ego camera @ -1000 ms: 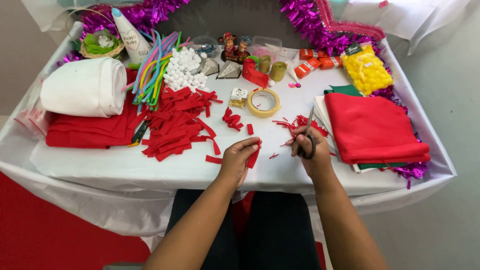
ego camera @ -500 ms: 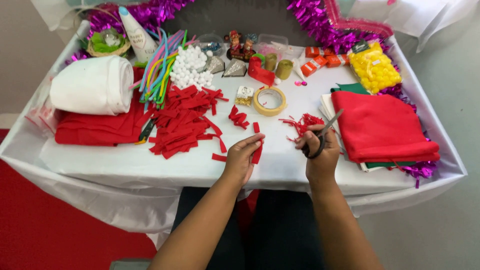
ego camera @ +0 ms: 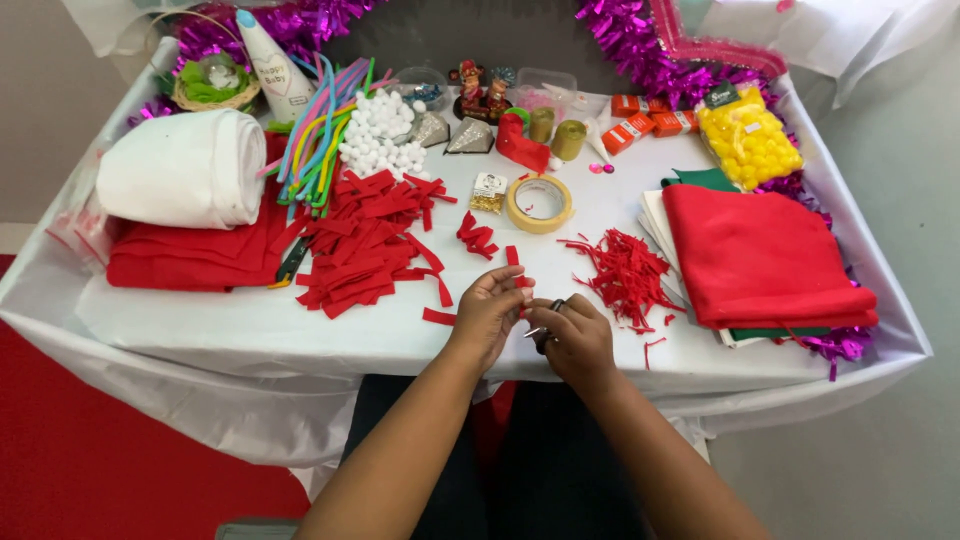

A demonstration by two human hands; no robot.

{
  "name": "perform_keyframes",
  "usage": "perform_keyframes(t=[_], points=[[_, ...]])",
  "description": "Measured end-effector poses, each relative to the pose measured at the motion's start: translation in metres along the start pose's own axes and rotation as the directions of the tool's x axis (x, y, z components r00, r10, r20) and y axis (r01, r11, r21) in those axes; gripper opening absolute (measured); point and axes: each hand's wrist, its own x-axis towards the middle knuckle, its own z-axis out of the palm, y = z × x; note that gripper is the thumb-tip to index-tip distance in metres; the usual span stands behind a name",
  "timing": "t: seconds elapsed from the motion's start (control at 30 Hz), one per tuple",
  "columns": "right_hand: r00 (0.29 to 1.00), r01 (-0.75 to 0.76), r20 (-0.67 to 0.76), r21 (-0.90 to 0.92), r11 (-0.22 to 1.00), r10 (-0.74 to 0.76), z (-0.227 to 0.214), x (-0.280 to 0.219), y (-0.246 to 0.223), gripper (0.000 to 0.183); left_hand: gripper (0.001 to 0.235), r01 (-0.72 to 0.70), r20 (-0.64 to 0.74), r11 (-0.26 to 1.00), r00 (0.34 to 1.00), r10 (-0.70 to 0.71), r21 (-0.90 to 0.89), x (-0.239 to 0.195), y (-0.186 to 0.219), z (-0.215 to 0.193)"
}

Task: The person uses scissors to cut red fabric strips into smaller pieces on a white table. The cut pieces are placed in a pile on the table. The person continues cutting multiple strips throughout the clip.

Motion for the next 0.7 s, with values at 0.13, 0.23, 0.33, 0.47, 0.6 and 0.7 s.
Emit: perform_keyframes(t=[0.13,0.23,0.33,0.47,0.6,0.7], points=[[0.959,-0.28,-0.016,0.086,0.956,0.282,0.002,0.004,-0.003,0.022,0.044,0.004,-0.014,1.0,1.0,-0.003,0.026,-0.005,0.005,0.003],[0.765,-0.618,0.099,0.393,0.681,0.637,0.002,0.0,-0.002,0.031,0.047,-0.014,-0.005,0.996,1.0,0.014,0.093,-0.009,0.006,0.008],[0.629,-0.718,0.214,0.53,0.452,0.747,-0.002,0.006,-0.005,0.037,0.048,-0.058,-0.003,0.989,0.998,0.059,0.133,-0.014,0.005,0.009],[0.573,-0.753,0.235,0.529,0.391,0.785,-0.006,0.006,0.002,0.043,0.051,-0.092,-0.002,0.983,0.996,0.094,0.162,-0.014,0.004,0.013],[0.55,-0.759,0.235,0.542,0.361,0.802,-0.004,0.001,0.008,0.051,0.05,-0.113,-0.045,0.955,0.99,0.13,0.274,-0.01,-0.002,0.009],[0.555,-0.745,0.214,0.559,0.365,0.804,-0.002,-0.002,0.01,0.053,0.037,-0.161,-0.078,0.904,0.975,0.208,0.396,-0.007,-0.01,0.004]])
